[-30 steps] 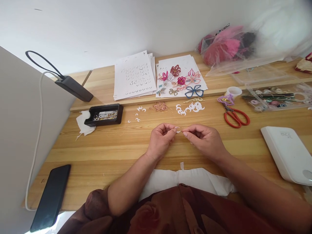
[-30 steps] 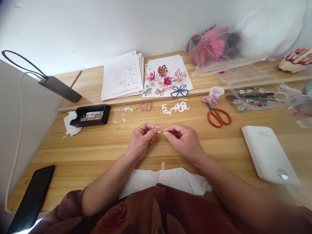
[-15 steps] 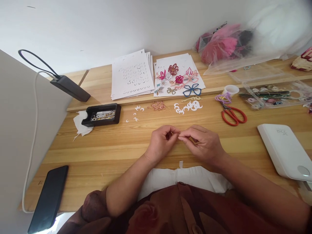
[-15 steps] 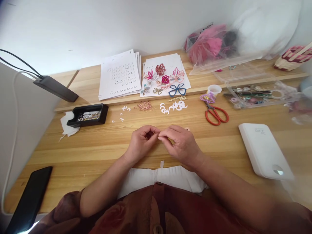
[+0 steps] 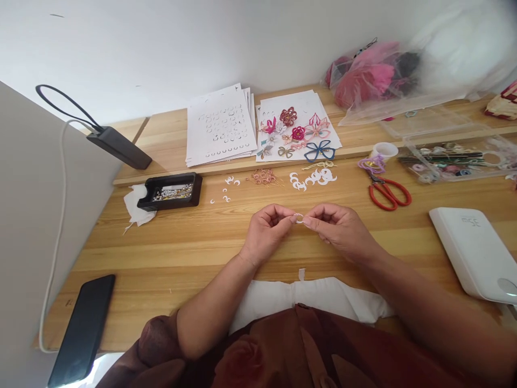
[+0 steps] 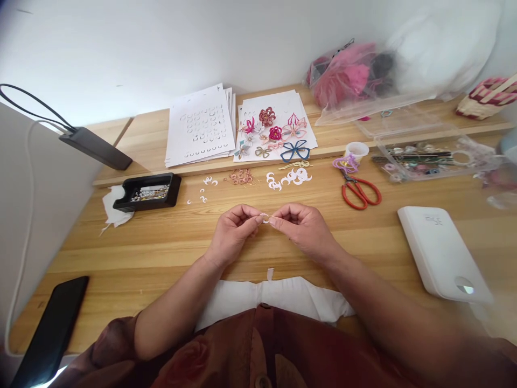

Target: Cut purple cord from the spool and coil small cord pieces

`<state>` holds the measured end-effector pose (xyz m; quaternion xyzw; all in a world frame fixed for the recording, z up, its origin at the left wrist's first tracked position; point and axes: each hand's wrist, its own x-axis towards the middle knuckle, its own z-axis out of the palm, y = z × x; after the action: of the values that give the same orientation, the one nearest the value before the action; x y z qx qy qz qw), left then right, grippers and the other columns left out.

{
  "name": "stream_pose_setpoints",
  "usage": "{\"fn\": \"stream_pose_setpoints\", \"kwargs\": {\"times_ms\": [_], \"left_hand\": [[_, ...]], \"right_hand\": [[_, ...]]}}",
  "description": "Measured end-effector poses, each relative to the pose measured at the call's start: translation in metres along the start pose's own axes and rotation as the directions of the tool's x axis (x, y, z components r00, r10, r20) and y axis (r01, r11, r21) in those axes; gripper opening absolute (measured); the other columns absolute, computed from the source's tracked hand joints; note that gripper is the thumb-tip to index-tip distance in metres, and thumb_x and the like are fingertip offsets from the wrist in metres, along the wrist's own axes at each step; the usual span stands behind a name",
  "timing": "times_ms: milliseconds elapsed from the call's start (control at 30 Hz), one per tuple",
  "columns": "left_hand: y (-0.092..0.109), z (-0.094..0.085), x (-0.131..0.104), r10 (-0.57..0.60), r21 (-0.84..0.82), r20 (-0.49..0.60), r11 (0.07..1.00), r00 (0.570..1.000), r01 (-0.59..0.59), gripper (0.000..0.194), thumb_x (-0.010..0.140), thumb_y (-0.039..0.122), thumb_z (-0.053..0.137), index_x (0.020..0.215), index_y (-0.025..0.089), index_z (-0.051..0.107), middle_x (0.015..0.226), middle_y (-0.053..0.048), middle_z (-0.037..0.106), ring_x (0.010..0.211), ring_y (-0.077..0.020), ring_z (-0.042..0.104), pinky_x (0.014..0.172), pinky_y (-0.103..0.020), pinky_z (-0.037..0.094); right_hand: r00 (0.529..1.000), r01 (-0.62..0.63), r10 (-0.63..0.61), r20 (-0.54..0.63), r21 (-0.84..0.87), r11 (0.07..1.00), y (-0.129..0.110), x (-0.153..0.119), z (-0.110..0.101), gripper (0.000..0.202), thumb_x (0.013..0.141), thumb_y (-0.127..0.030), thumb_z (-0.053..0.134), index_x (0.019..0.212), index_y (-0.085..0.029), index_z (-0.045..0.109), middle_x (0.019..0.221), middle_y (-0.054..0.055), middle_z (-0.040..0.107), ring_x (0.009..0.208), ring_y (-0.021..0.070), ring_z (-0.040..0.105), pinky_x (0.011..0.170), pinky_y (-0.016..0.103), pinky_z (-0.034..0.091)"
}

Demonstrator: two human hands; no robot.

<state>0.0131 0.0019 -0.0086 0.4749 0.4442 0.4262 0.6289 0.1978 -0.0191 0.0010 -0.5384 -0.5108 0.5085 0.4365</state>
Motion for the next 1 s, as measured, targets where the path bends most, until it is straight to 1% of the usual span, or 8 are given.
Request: {"fn": "stream_pose_setpoints", "kwargs": {"times_ms": [167, 333, 500, 600, 733, 800, 867, 1000], "left_hand": [[-0.001, 0.002, 0.001, -0.034, -0.03, -0.068, 0.999, 0.997, 0.032, 0.034, 0.072, 0.045, 0.086, 0.078, 0.017, 0.067, 0.064, 0.003, 0.06, 0.053, -0.007, 0.045, 0.054, -0.022, 0.039], [-0.005, 0.0, 0.003, -0.023, -0.015, -0.123, 1.0, 0.992, 0.021, 0.029, 0.074, 0.041, 0.085, 0.079, 0.017, 0.068, 0.072, 0.001, 0.065, 0.054, -0.007, 0.047, 0.054, -0.022, 0.039], [-0.009, -0.001, 0.003, 0.049, 0.112, -0.165, 0.993, 0.985, -0.031, 0.021, 0.079, 0.035, 0.08, 0.081, 0.018, 0.069, 0.075, -0.001, 0.069, 0.058, -0.0096, 0.052, 0.059, -0.024, 0.043], [-0.01, 0.0, 0.001, 0.142, 0.283, -0.127, 0.954, 0.982, -0.101, 0.01, 0.08, 0.027, 0.075, 0.082, 0.018, 0.071, 0.077, -0.002, 0.071, 0.062, -0.0115, 0.055, 0.06, -0.024, 0.044], [-0.009, -0.002, -0.003, 0.238, 0.428, 0.046, 0.873, 0.97, -0.234, 0.004, 0.083, 0.02, 0.07, 0.08, 0.019, 0.072, 0.075, -0.002, 0.069, 0.064, -0.0128, 0.056, 0.062, -0.025, 0.042], [-0.007, -0.002, -0.005, 0.229, 0.427, 0.126, 0.866, 0.965, -0.261, 0.006, 0.084, 0.021, 0.069, 0.081, 0.019, 0.073, 0.074, -0.002, 0.069, 0.065, -0.0133, 0.056, 0.063, -0.025, 0.042], [-0.005, -0.002, -0.006, 0.187, 0.377, 0.172, 0.894, 0.967, -0.24, 0.007, 0.086, 0.024, 0.07, 0.083, 0.019, 0.074, 0.076, -0.003, 0.07, 0.065, -0.0134, 0.056, 0.063, -0.025, 0.043], [-0.002, -0.001, -0.005, 0.073, 0.199, 0.163, 0.974, 0.984, -0.106, 0.02, 0.084, 0.037, 0.077, 0.083, 0.018, 0.072, 0.078, -0.004, 0.071, 0.066, -0.0127, 0.057, 0.063, -0.025, 0.044]], "right_hand": [[0.998, 0.058, -0.06, -0.029, -0.057, 0.997, 0.003, -0.003, 0.005, 0.024, 0.083, -0.044, 0.079, 0.078, -0.02, 0.077, 0.061, -0.001, 0.065, 0.055, 0.0131, 0.055, 0.053, 0.028, 0.044], [0.984, 0.132, -0.151, -0.093, -0.182, 0.974, 0.004, -0.008, 0.009, 0.017, 0.086, -0.037, 0.075, 0.085, -0.021, 0.08, 0.07, 0.003, 0.075, 0.061, 0.0169, 0.064, 0.056, 0.03, 0.049], [0.947, 0.249, -0.304, -0.099, -0.367, 0.896, 0.007, -0.016, 0.015, 0.01, 0.09, -0.028, 0.071, 0.089, -0.022, 0.079, 0.079, 0.003, 0.079, 0.063, 0.0164, 0.065, 0.061, 0.031, 0.05], [0.902, 0.369, -0.432, -0.003, -0.512, 0.776, 0.004, -0.02, 0.016, 0.01, 0.092, -0.021, 0.067, 0.088, -0.024, 0.077, 0.075, 0.001, 0.076, 0.059, 0.0153, 0.061, 0.061, 0.032, 0.048], [0.843, 0.482, -0.532, 0.081, -0.552, 0.68, -0.003, -0.019, 0.009, 0.017, 0.094, -0.018, 0.062, 0.085, -0.025, 0.074, 0.077, 0.002, 0.075, 0.065, 0.0166, 0.063, 0.066, 0.032, 0.049], [0.85, 0.473, -0.522, 0.072, -0.54, 0.696, -0.005, -0.015, 0.003, 0.016, 0.094, -0.019, 0.063, 0.084, -0.025, 0.075, 0.077, 0.002, 0.075, 0.066, 0.0169, 0.063, 0.066, 0.032, 0.049], [0.887, 0.41, -0.461, 0.02, -0.492, 0.768, -0.005, -0.01, -0.002, 0.012, 0.092, -0.023, 0.067, 0.084, -0.025, 0.076, 0.077, 0.002, 0.075, 0.066, 0.0167, 0.062, 0.066, 0.032, 0.049], [0.973, 0.193, -0.217, -0.077, -0.238, 0.952, -0.001, 0.0, -0.008, 0.015, 0.086, -0.035, 0.075, 0.081, -0.022, 0.077, 0.076, 0.002, 0.075, 0.065, 0.0162, 0.062, 0.062, 0.031, 0.05]]}}
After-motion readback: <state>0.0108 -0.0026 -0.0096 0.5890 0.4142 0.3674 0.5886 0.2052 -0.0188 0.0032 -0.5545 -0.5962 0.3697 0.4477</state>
